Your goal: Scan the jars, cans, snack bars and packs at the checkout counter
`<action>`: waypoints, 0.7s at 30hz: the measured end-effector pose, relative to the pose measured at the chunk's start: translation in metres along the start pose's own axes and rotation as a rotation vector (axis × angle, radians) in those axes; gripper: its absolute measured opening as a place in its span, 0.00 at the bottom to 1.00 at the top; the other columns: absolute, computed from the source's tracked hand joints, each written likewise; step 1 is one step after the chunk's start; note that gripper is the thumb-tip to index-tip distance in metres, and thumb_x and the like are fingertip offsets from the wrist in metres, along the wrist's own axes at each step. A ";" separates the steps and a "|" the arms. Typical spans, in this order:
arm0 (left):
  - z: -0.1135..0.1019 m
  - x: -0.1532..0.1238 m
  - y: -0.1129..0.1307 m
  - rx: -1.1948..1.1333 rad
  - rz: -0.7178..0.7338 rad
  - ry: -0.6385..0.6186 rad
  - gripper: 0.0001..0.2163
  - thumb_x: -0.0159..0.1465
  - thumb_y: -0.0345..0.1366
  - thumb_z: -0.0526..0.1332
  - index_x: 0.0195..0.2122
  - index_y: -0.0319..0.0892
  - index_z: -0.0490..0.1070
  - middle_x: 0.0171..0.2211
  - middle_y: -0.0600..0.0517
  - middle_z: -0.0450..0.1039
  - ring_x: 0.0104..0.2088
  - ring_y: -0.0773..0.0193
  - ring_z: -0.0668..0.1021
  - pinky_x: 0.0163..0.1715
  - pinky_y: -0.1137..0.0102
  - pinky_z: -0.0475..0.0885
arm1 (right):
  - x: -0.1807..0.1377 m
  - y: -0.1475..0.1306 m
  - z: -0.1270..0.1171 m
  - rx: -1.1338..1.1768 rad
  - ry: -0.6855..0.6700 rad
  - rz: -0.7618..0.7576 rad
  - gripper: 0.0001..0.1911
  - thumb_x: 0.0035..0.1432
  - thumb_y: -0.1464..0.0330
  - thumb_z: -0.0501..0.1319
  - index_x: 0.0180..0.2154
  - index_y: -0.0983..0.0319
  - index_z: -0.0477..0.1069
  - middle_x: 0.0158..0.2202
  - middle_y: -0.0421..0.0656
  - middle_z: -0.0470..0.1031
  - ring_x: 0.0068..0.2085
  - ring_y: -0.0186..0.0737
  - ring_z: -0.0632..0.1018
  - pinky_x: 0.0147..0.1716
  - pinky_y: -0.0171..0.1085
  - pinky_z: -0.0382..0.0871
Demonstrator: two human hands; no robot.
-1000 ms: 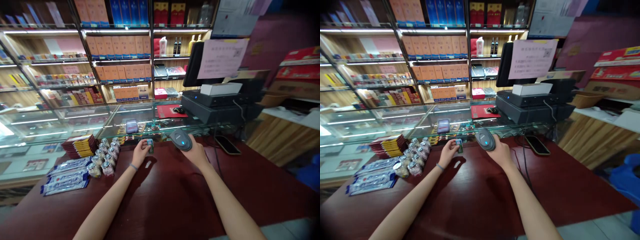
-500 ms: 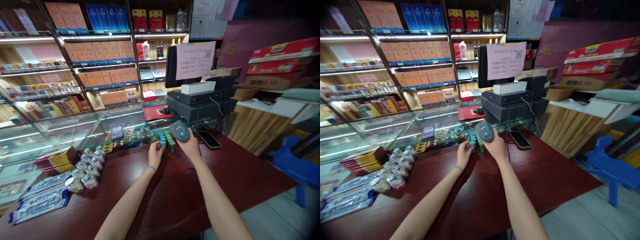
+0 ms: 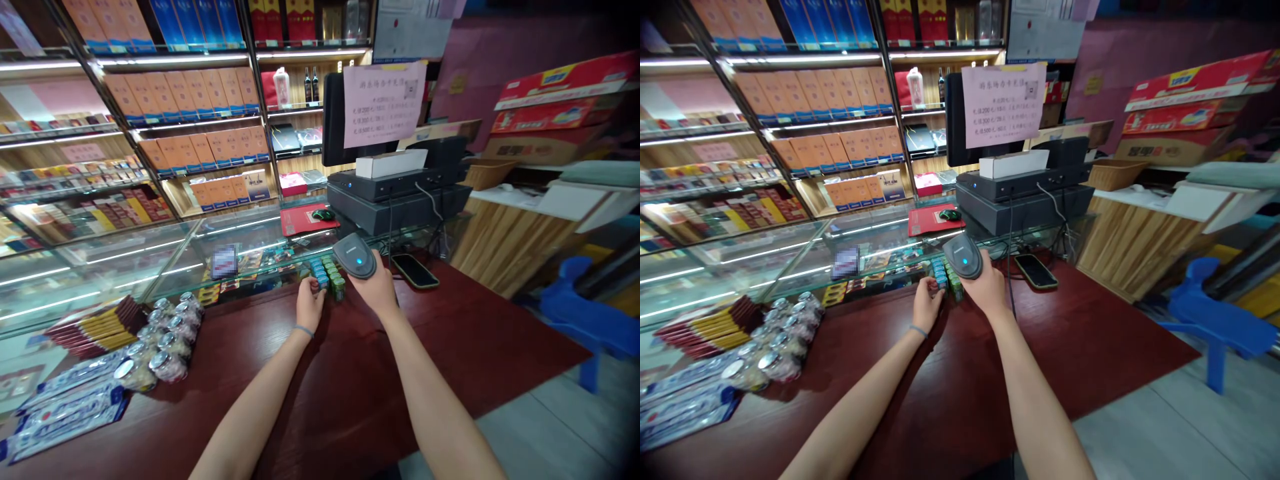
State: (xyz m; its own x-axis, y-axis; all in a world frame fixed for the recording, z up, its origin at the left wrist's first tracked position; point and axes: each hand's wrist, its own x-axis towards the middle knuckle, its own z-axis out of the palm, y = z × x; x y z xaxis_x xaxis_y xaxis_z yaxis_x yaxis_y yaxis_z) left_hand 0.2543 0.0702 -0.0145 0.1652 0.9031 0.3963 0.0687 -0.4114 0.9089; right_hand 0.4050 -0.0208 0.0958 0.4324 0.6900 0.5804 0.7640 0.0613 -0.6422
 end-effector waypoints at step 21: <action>-0.139 -0.039 0.054 0.080 0.047 0.168 0.18 0.58 0.32 0.68 0.50 0.44 0.70 0.43 0.47 0.71 0.42 0.60 0.77 0.42 0.65 0.75 | -0.024 -0.025 0.037 0.192 -0.064 -0.109 0.27 0.52 0.58 0.64 0.52 0.63 0.68 0.40 0.54 0.82 0.44 0.55 0.83 0.40 0.45 0.75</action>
State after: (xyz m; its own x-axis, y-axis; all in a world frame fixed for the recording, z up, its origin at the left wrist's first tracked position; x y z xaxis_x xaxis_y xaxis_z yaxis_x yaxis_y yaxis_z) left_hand 0.1145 0.0297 0.0367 0.0043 0.8878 0.4602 0.1440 -0.4559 0.8783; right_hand 0.3578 -0.0127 0.0797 0.3165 0.7155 0.6228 0.6972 0.2698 -0.6642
